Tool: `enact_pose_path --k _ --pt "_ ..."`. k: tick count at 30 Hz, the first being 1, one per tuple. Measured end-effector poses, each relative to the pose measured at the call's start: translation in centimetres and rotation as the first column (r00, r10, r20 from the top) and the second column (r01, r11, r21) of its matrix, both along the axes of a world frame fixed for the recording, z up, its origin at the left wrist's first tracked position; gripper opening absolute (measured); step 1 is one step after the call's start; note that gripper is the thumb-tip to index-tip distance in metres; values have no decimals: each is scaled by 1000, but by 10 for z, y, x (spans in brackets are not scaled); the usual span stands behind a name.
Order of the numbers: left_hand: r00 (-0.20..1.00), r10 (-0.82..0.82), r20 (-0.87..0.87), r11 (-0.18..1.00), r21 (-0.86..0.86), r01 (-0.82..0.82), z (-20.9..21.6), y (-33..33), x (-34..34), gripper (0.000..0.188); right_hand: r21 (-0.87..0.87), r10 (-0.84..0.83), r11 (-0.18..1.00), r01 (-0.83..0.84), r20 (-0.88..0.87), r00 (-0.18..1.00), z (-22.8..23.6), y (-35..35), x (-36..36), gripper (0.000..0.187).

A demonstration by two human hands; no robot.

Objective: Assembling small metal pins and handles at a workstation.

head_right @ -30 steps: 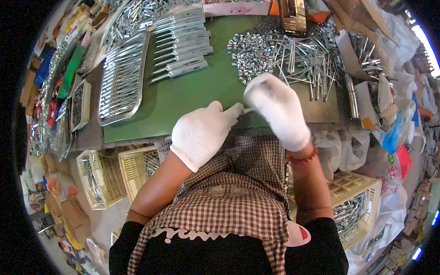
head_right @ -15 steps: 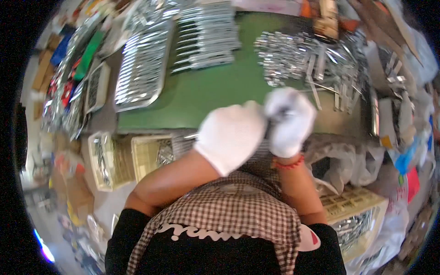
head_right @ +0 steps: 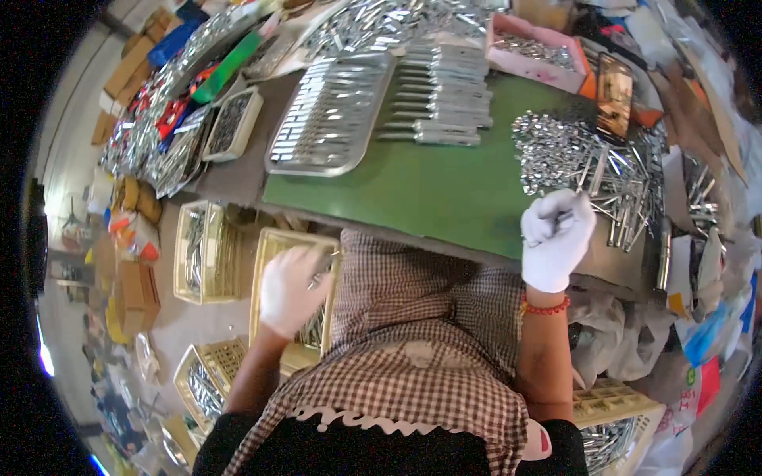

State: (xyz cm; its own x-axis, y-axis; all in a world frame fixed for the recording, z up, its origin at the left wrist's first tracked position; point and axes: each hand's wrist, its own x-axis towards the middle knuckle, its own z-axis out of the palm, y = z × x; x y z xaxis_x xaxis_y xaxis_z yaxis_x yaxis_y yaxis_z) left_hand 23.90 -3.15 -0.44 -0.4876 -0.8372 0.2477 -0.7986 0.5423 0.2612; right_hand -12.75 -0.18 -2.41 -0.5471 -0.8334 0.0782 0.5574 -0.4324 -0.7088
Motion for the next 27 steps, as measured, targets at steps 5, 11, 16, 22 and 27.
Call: enact_pose_path --k 5,11,16,22,27 --pt "997 -51 -52 998 -33 50 16 -15 -30 31 91 38 995 -36 -21 999 3 -1 3 49" --pt "928 -367 -69 908 -241 341 18 -105 -161 29 350 103 937 -19 -223 969 11 1 11 16" --pt "943 -295 152 940 -133 315 12 -131 -197 21 305 165 951 -47 -371 914 4 10 11 21" --pt "850 -520 -83 837 -249 487 3 -128 -175 19 437 246 899 -20 -468 849 36 29 13 29" --pt "770 -637 33 770 79 634 26 -92 -182 24 577 299 814 71 -521 800 39 33 16 34"
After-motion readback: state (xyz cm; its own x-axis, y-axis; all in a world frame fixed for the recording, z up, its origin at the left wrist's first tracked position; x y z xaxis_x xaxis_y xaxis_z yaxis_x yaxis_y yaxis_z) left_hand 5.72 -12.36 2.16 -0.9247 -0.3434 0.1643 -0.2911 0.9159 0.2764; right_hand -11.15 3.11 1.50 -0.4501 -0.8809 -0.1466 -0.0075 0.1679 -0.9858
